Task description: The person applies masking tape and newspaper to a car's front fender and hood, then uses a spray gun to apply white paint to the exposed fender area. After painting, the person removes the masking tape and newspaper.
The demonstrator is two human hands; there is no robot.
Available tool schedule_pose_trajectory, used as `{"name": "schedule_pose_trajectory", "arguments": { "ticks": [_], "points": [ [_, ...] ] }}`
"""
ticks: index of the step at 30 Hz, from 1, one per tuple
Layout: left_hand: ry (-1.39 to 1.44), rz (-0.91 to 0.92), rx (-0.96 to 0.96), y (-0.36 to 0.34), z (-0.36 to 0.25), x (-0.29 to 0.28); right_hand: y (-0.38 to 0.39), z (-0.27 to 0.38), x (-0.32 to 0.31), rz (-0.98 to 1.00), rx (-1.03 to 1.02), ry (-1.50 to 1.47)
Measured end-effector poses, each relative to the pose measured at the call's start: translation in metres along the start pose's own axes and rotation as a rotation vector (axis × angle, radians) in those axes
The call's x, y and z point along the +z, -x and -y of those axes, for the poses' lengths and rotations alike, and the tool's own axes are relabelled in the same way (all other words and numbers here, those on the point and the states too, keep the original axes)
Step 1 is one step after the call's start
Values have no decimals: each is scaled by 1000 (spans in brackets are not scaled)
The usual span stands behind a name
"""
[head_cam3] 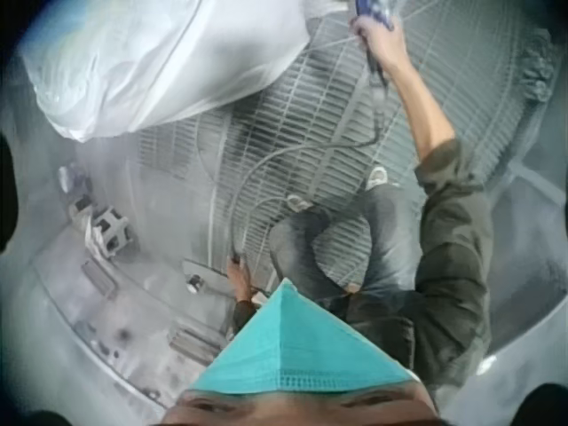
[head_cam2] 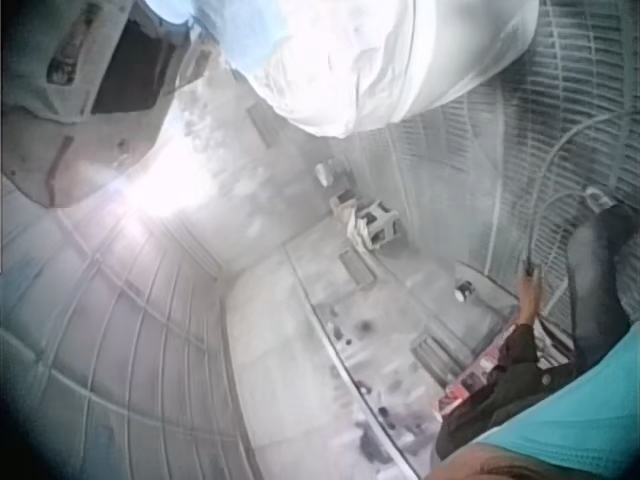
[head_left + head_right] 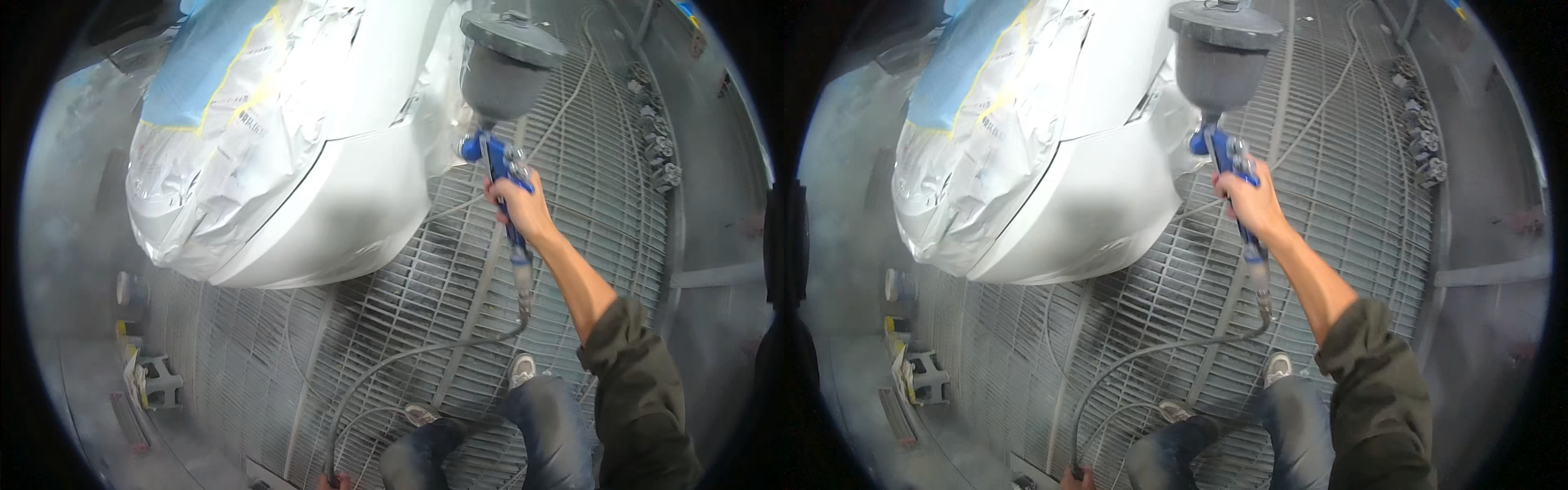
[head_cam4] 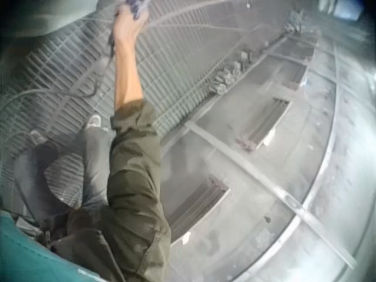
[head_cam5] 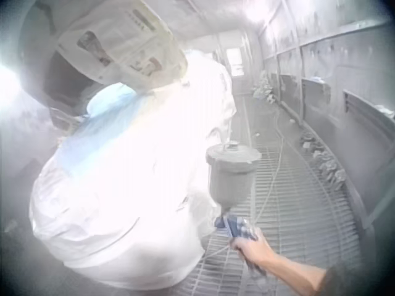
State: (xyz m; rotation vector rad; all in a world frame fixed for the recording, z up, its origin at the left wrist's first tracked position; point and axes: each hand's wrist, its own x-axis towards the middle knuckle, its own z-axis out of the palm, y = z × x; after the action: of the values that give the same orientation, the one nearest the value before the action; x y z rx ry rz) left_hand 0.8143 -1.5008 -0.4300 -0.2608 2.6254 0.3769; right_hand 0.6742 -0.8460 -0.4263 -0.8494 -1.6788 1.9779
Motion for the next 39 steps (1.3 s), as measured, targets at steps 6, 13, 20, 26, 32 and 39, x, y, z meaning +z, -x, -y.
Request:
{"name": "schedule_pose_trajectory", "arguments": {
  "ticks": [6, 13, 20, 26, 32, 39],
  "points": [
    [-80, -299, -59, -58, 4, 23, 74, -12, 50, 464, 32, -146],
    [-84, -471, 5, -107, -45, 52, 29, -73, 26, 272, -68, -112],
    [-97, -635, 277, -166, -48, 113, -4, -149, -2, -21, -257, -9],
    [-100, -688, 260, -177, -53, 130, 61, -200, 23, 549, -216, -142],
    [-188, -711, 309, -171, -39, 146, 30, -237, 15, 340, -201, -115],
    [-143, -681, 215, -158, -57, 160, 8, -274, 9, 39, -334, -50]
  ]
}}
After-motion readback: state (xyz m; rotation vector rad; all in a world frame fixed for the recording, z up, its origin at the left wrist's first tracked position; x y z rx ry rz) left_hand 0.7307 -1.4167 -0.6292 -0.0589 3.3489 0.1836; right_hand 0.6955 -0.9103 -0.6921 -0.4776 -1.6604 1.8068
